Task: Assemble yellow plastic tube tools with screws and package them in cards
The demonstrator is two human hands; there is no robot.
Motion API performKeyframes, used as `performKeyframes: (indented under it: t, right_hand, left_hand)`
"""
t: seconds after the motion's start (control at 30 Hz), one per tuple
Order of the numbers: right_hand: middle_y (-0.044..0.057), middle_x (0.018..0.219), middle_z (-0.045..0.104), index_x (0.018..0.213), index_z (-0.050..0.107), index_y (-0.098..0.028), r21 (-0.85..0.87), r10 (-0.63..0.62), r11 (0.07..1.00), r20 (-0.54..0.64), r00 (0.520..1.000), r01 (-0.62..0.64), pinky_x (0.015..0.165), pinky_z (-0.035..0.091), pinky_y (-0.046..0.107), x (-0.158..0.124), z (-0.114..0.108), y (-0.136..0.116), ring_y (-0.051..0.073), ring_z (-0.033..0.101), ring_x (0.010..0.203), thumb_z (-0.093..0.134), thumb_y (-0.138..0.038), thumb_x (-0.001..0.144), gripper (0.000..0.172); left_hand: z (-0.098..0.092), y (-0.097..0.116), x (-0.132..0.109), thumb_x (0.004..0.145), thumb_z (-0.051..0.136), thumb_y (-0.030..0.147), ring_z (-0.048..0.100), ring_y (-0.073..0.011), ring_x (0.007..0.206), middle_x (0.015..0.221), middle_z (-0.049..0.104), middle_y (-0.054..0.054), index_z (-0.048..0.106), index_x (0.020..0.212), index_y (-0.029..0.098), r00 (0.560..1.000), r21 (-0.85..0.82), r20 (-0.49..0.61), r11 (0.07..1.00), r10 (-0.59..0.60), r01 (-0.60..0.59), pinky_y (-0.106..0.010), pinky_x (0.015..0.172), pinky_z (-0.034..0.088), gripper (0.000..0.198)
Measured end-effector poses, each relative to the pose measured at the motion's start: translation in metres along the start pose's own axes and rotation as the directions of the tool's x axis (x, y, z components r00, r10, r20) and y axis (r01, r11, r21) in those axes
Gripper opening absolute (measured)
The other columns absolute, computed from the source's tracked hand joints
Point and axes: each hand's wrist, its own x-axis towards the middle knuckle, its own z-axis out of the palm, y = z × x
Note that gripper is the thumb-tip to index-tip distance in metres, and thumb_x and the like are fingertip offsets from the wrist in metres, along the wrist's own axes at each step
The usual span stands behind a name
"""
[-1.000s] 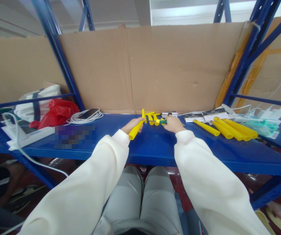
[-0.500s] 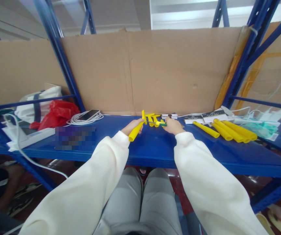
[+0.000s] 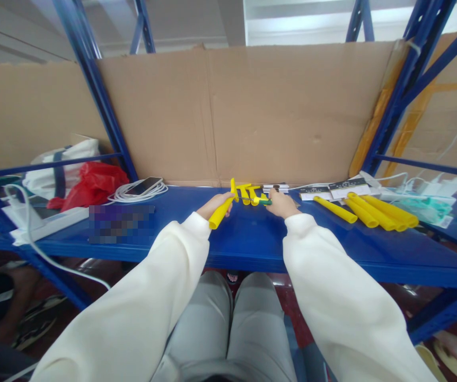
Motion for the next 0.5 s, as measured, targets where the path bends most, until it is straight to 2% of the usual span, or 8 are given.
performKeyframes:
  t: [0.17, 0.37, 0.5]
  right_hand:
    - [0.015, 0.115, 0.073, 0.11, 0.066, -0.017, 0.05, -0.036, 0.998, -0.063, 0.997, 0.039, 0.087, 0.049, 0.029, 0.003, 0.0024, 0.0013, 0.027, 0.068, 0.108, 0.064, -0.019, 0.082, 0.028]
    - [0.012, 0.103, 0.075, 0.115, 0.06, -0.02, 0.018, -0.014, 1.0, -0.037, 0.999, 0.014, 0.075, 0.049, 0.03, 0.002, 0.0022, 0.0039, 0.027, 0.071, 0.094, 0.067, -0.024, 0.082, 0.033]
    - [0.013, 0.108, 0.074, 0.111, 0.062, -0.018, 0.051, -0.043, 0.998, -0.081, 0.996, 0.047, 0.079, 0.049, 0.029, 0.0033, 0.0031, 0.0042, 0.026, 0.069, 0.099, 0.062, -0.021, 0.084, 0.028]
  left_hand:
    - [0.0008, 0.0034, -0.0049, 0.102, 0.043, 0.024, 0.043, -0.0108, 0.033, 0.039, 0.046, 0.003, 0.055, 0.069, 0.017, 1.0, 0.003, -0.019, 1.0, -0.003, 0.003, -0.022, 0.04, 0.034, 0.036]
    - [0.0004, 0.0017, -0.0028, 0.101, 0.044, 0.023, 0.043, -0.0115, 0.034, 0.04, 0.046, 0.003, 0.057, 0.068, 0.017, 1.0, -0.014, -0.013, 1.0, 0.008, -0.008, -0.023, 0.041, 0.035, 0.036]
    - [-0.0005, 0.0003, -0.0005, 0.1, 0.046, 0.023, 0.043, -0.0117, 0.035, 0.041, 0.046, 0.003, 0.058, 0.069, 0.017, 1.0, -0.019, -0.013, 1.0, 0.007, -0.007, -0.023, 0.042, 0.035, 0.034]
